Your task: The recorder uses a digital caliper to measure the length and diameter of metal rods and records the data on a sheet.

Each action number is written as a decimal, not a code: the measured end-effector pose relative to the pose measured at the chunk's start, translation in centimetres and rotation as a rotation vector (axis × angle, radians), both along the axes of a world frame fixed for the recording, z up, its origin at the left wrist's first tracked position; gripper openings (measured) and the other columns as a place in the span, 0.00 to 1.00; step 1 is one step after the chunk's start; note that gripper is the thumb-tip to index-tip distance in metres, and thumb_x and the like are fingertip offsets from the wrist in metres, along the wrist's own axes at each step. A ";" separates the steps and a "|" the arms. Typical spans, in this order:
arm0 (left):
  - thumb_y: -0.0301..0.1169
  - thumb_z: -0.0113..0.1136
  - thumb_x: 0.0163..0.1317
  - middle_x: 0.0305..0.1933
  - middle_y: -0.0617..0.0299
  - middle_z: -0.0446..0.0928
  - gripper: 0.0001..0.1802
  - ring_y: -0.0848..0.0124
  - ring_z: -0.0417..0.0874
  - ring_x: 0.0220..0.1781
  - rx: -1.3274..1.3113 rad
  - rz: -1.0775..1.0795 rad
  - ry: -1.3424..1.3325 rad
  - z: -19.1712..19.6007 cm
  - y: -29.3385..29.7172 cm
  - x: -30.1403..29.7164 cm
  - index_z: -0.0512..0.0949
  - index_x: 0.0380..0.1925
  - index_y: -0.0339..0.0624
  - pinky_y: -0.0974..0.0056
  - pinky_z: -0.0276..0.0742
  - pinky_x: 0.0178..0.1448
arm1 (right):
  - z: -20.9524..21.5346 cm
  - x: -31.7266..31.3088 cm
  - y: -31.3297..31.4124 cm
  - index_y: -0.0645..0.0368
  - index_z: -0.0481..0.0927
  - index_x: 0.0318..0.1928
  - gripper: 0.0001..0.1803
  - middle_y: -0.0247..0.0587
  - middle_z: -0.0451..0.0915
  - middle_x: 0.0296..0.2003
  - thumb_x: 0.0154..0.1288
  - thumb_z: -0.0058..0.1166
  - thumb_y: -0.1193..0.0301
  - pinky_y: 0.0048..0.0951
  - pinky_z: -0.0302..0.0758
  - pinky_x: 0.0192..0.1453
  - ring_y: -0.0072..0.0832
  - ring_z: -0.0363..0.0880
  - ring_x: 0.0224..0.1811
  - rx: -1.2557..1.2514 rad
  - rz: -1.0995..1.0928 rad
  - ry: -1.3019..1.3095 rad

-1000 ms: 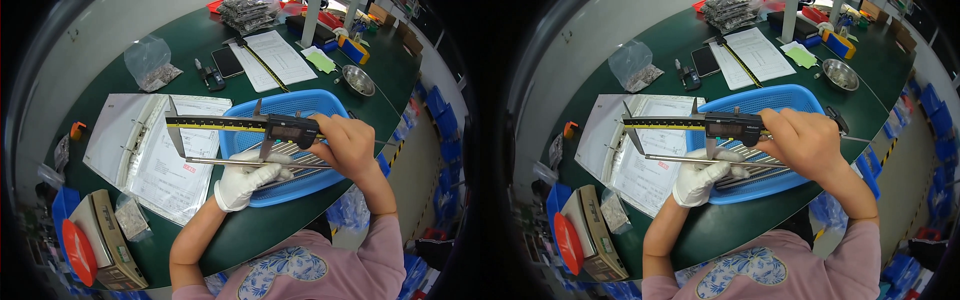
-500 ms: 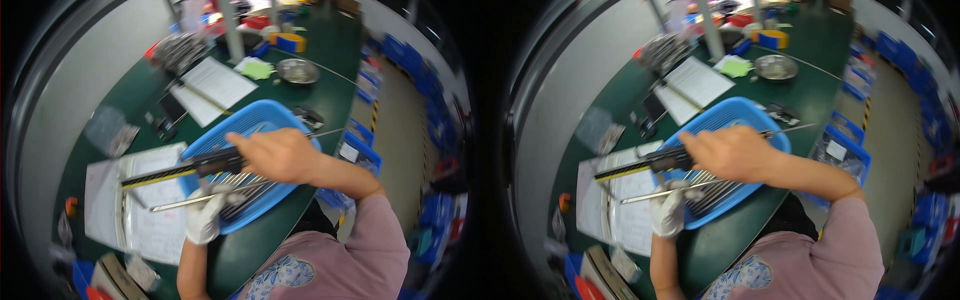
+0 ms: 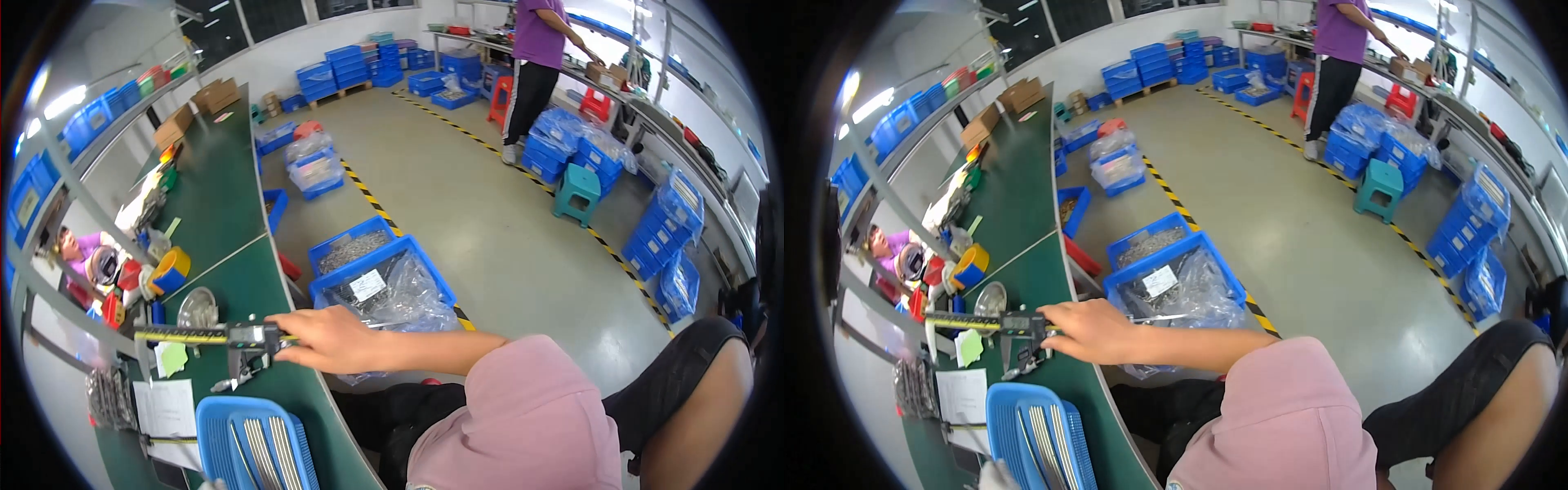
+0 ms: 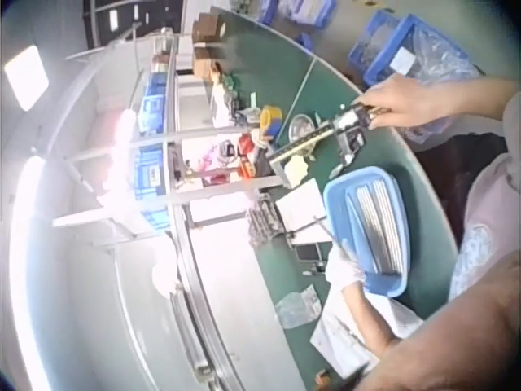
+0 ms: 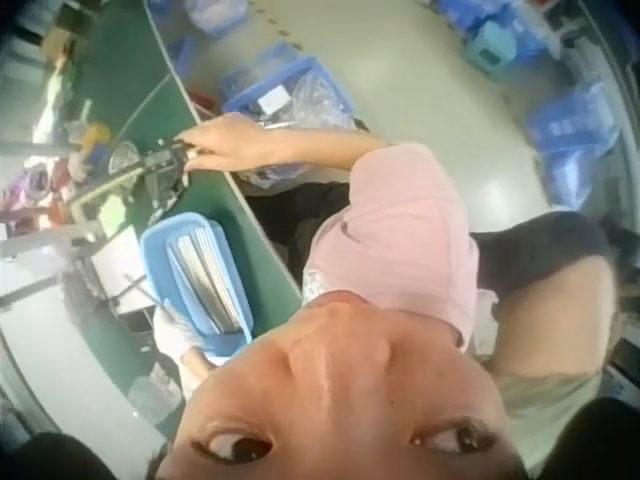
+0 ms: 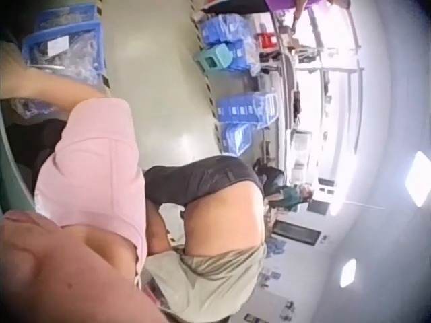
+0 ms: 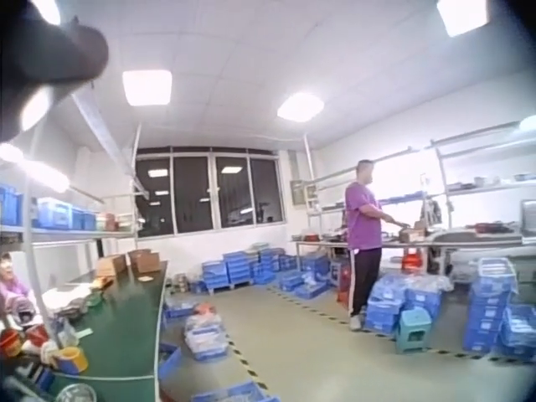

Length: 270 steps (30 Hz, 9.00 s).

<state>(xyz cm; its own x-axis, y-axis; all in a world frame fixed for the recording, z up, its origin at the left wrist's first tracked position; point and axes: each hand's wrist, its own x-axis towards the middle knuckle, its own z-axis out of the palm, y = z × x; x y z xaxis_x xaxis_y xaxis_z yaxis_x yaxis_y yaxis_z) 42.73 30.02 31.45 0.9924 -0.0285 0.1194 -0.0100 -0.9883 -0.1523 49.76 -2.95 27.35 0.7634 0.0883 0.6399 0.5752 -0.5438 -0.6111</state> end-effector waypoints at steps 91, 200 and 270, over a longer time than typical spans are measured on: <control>0.35 0.45 0.62 0.22 0.60 0.72 0.11 0.71 0.78 0.24 -2.121 -0.011 -0.597 -4.9 -0.9 -7.7 0.68 0.32 0.37 0.71 0.77 0.29 | 4.9 -0.9 5.2 0.66 0.71 0.47 0.25 0.38 0.72 0.22 0.45 0.58 0.74 0.18 0.64 0.20 0.22 0.68 0.17 -0.470 0.392 -0.349; 0.35 0.45 0.62 0.24 0.56 0.75 0.11 0.70 0.77 0.25 -2.117 0.092 -0.495 -5.0 -1.0 -7.6 0.67 0.35 0.37 0.69 0.75 0.31 | 3.2 0.2 7.6 0.62 0.73 0.42 0.25 0.41 0.75 0.23 0.43 0.62 0.62 0.26 0.67 0.21 0.31 0.72 0.19 -0.539 0.506 -0.324; 0.34 0.44 0.62 0.25 0.55 0.74 0.10 0.68 0.77 0.27 -2.174 0.051 -0.501 -5.2 -0.7 -7.8 0.66 0.36 0.37 0.66 0.75 0.35 | 3.2 -0.2 7.7 0.58 0.71 0.34 0.19 0.37 0.73 0.22 0.43 0.59 0.62 0.28 0.68 0.21 0.32 0.73 0.21 -0.602 0.471 -0.307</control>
<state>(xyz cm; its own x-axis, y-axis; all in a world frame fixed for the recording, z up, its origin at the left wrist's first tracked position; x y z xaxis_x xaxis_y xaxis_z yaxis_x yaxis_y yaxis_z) 34.90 29.33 26.23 0.8759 0.4741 0.0893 -0.3075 0.4061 0.8605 49.55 4.75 30.52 0.3594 0.7499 0.5554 0.9188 -0.3883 -0.0702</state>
